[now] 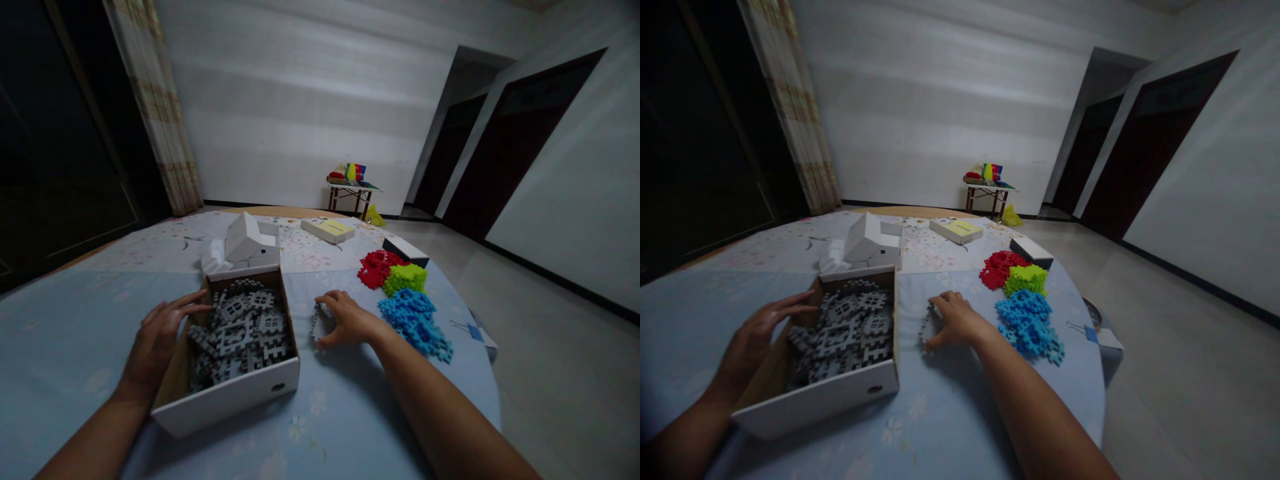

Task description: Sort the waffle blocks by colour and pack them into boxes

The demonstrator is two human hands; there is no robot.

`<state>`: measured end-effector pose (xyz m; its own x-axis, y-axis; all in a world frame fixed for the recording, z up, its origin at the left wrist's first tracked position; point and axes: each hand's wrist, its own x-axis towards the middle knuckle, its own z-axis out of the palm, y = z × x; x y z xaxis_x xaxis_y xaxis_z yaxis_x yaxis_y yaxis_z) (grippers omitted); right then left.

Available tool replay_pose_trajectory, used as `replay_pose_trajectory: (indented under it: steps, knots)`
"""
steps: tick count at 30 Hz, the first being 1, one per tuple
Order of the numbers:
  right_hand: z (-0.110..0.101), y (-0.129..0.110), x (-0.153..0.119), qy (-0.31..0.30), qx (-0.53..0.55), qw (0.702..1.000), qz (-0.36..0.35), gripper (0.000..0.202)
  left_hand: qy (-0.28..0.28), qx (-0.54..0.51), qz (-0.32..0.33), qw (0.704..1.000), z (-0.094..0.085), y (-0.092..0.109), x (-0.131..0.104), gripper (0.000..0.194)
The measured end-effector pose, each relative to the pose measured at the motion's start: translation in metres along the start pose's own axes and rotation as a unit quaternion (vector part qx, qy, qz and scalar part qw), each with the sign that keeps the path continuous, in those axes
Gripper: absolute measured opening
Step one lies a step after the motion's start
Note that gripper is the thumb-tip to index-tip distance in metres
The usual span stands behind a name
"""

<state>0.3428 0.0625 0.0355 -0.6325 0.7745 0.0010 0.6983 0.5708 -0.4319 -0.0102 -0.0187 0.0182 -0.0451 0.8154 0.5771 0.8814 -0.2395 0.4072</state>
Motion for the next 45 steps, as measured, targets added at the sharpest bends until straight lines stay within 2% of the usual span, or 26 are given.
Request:
replay_pose_trajectory:
  steps: [3,6,9,12,17,21,25,27,30,36,40,45]
  knots:
    - [-0.007,-0.002,-0.002,0.035,0.010,0.999,-0.007,0.094,0.005,-0.002,-0.004,1.000,0.000,0.002,0.000,0.040]
    - [-0.021,-0.015,-0.004,0.089,0.033,0.995,-0.037,0.093,0.009,-0.013,-0.017,1.000,-0.001,0.006,0.000,0.045]
    - [-0.036,-0.040,-0.003,0.125,0.068,0.986,-0.087,0.092,0.011,-0.027,-0.031,0.999,-0.003,0.010,0.000,0.049]
    - [-0.045,-0.071,0.003,0.128,0.086,0.978,-0.139,0.093,0.012,-0.039,-0.029,0.999,-0.004,0.011,0.000,0.051]
    - [-0.044,-0.105,0.016,0.112,0.090,0.972,-0.184,0.092,0.020,-0.039,-0.025,0.999,-0.004,0.012,0.000,0.046]
    - [-0.038,-0.109,0.022,0.131,0.094,0.968,-0.193,0.082,0.017,-0.052,-0.031,0.998,-0.003,0.013,-0.001,0.048]
    - [-0.031,-0.111,0.028,0.154,0.072,0.965,-0.197,0.057,0.020,-0.058,-0.034,0.998,-0.003,0.014,-0.001,0.049]
    - [-0.025,-0.118,0.032,0.141,0.048,0.967,-0.208,0.045,0.022,-0.061,-0.032,0.997,-0.003,0.014,-0.001,0.049]
    - [-0.013,-0.134,0.039,0.090,0.006,0.968,-0.236,0.035,0.020,-0.068,-0.034,0.997,-0.002,0.013,-0.001,0.047]
    - [0.010,-0.164,0.052,0.014,-0.080,0.959,-0.270,0.037,0.033,-0.051,-0.024,0.998,-0.001,0.009,-0.002,0.048]
    - [0.015,-0.170,0.057,-0.016,-0.121,0.950,-0.287,0.028,0.039,-0.036,-0.015,0.998,-0.002,0.007,-0.002,0.049]
    - [0.007,-0.161,0.054,-0.012,-0.121,0.963,-0.241,0.020,0.031,-0.042,-0.019,0.998,0.000,0.006,-0.003,0.049]
